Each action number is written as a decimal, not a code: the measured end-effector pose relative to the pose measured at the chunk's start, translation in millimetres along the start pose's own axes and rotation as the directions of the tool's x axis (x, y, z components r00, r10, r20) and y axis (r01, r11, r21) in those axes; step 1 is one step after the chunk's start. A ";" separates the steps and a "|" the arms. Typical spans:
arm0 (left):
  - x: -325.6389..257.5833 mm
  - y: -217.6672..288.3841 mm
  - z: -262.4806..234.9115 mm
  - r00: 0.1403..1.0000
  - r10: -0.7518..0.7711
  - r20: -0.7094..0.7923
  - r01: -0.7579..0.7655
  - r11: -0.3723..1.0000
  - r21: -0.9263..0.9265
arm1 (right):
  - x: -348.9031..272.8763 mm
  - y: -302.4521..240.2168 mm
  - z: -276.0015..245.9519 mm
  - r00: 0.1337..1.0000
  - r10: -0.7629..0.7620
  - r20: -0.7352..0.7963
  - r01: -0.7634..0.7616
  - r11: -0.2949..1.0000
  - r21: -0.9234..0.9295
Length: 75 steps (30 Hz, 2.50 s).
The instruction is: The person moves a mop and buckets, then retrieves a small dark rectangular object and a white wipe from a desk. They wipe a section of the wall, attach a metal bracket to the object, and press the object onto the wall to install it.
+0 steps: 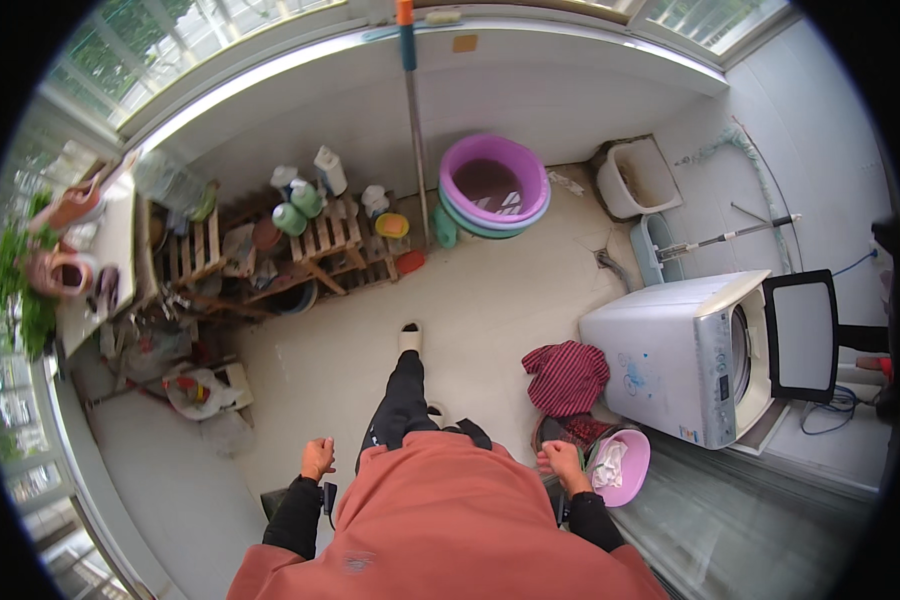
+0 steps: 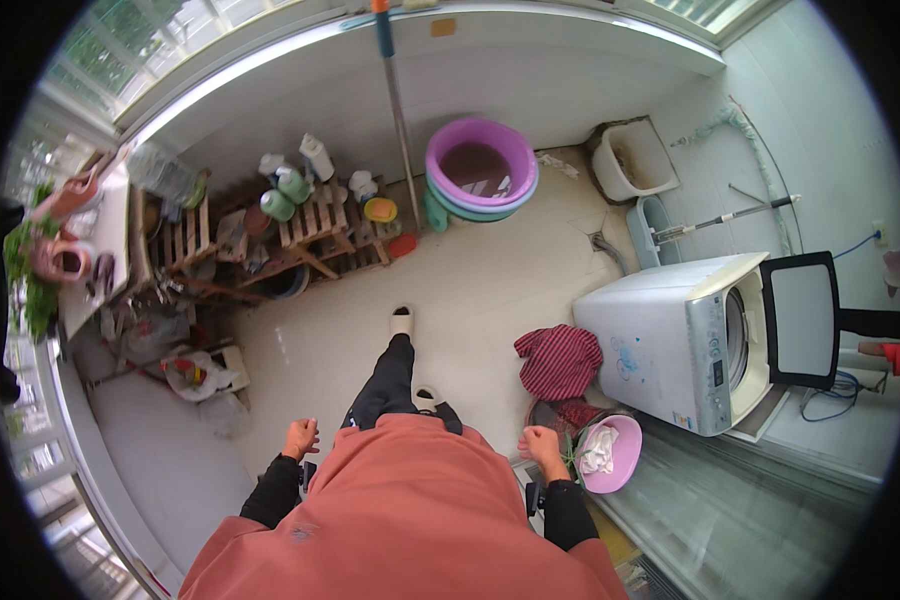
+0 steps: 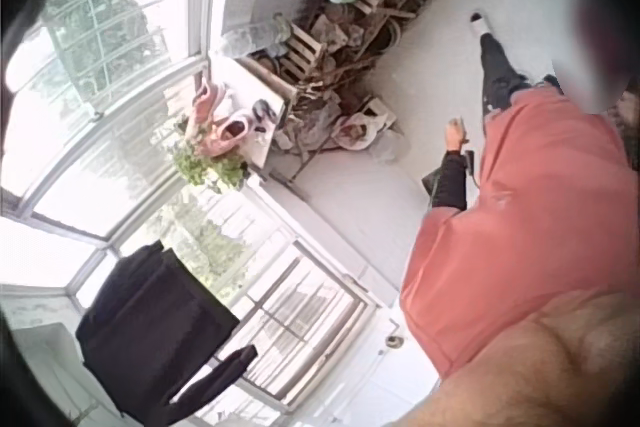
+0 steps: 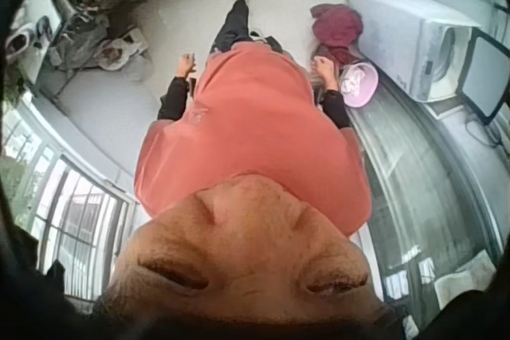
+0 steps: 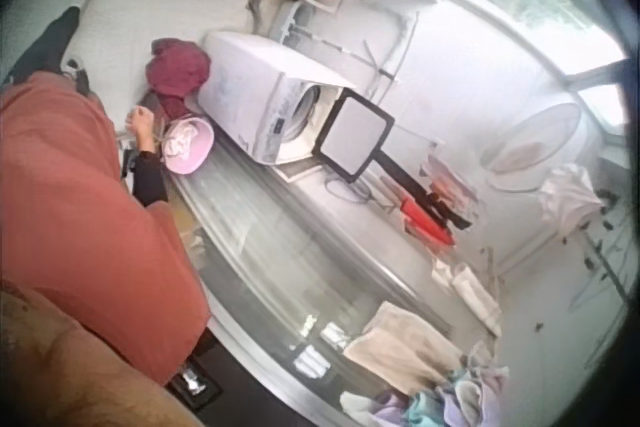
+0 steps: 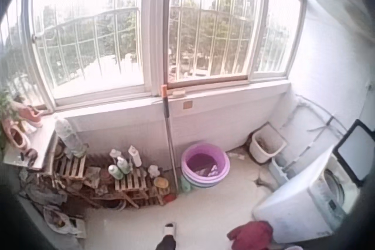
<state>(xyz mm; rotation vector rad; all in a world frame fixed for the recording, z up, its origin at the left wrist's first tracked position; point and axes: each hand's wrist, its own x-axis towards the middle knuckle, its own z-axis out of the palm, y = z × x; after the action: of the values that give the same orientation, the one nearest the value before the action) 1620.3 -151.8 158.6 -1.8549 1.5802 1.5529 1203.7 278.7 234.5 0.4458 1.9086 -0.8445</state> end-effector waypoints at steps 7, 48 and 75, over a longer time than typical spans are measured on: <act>121.4 177.3 -20.7 0.984 0.088 0.154 -0.122 0.966 0.227 | -17.4 -18.4 0.3 0.987 0.120 -0.110 -0.097 0.977 0.191; 343.4 631.7 276.0 0.982 0.164 -0.095 -0.151 0.980 0.131 | 462.7 -594.1 -124.5 0.778 -0.627 0.046 0.573 0.676 -0.464; 312.6 663.4 270.7 0.850 0.369 -0.375 -0.146 0.850 0.506 | 488.8 -723.3 -8.8 0.643 -0.744 0.182 0.574 0.310 -0.758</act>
<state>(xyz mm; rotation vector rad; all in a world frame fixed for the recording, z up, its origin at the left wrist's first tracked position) 876.9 -377.8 73.0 -1.8552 2.2610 0.7117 520.6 -239.5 70.3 -0.9352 2.4556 -0.3518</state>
